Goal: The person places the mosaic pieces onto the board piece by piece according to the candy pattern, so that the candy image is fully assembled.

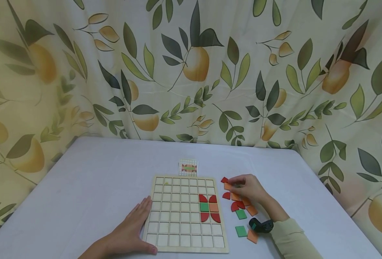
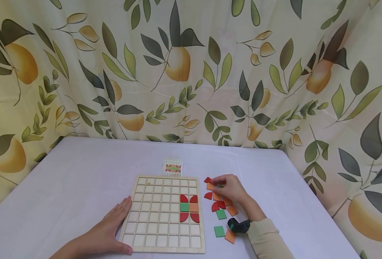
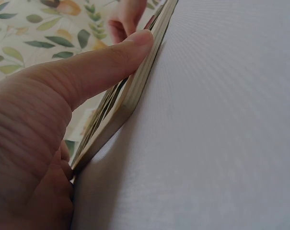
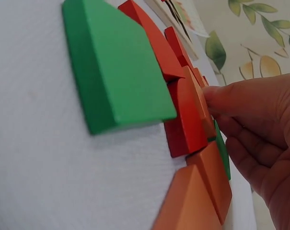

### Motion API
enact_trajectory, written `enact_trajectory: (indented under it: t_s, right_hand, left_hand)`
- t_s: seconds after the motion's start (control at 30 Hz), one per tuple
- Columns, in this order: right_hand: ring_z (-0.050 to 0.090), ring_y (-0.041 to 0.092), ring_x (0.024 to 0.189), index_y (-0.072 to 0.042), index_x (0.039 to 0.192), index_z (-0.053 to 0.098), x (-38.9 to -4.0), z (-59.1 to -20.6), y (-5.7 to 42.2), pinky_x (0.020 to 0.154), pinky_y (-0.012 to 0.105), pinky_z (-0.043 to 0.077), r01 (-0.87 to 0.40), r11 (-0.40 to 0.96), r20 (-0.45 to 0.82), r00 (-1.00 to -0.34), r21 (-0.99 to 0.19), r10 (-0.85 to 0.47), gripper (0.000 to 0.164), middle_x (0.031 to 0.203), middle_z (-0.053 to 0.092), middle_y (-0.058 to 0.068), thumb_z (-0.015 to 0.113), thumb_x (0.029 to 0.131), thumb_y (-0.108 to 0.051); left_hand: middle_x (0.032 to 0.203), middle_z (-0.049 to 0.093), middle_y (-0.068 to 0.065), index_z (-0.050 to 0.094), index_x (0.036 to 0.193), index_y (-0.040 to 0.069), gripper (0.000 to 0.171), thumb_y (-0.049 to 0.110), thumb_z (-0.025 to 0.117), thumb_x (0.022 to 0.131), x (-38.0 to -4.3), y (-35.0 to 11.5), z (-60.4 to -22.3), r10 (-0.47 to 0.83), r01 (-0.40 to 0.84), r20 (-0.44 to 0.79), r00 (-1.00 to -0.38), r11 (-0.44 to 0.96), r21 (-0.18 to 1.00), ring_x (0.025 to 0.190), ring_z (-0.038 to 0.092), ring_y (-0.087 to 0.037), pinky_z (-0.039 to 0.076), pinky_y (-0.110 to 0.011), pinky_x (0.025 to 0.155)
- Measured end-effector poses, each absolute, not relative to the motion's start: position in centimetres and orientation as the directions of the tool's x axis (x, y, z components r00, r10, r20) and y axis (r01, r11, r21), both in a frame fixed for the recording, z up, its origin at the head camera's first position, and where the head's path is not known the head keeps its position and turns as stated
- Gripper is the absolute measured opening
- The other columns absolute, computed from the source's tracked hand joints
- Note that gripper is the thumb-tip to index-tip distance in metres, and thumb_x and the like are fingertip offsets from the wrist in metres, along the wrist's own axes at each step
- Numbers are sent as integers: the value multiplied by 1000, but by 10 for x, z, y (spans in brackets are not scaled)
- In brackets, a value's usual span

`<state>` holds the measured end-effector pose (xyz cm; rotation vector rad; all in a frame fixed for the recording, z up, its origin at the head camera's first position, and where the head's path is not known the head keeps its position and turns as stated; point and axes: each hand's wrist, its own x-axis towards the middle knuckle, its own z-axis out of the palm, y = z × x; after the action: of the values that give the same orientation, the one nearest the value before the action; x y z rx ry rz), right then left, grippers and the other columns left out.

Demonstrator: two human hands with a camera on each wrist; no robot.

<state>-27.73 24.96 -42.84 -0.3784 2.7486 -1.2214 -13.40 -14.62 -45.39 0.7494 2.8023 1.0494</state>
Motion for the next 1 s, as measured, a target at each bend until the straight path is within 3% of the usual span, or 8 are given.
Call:
enact_trajectory:
  t_s: [0.67,1.0]
  right_hand:
    - [57,26,98,-4,103,70,-265,-424,225,68,29,55,-175,569,-8,-952,-803,-305,28,100,66,6,75,77,-14]
    - [57,27,100,-6,106,69,-260,-426,212,69,26,54,-270,515,37,-908,-814,-416,34,100,65,4,75,78,-22]
  left_hand:
    - [150,9,-22,10,143,-9,130,68,71,58,-133,-145,-454,456,415,111,-883,651,635,137,7,-32,-11,-10,102]
    - [149,9,-23,12,142,-9,129,67,71,57,-133,-144,-453,454,418,115,-883,653,631,137,8,-32,-11,-10,102]
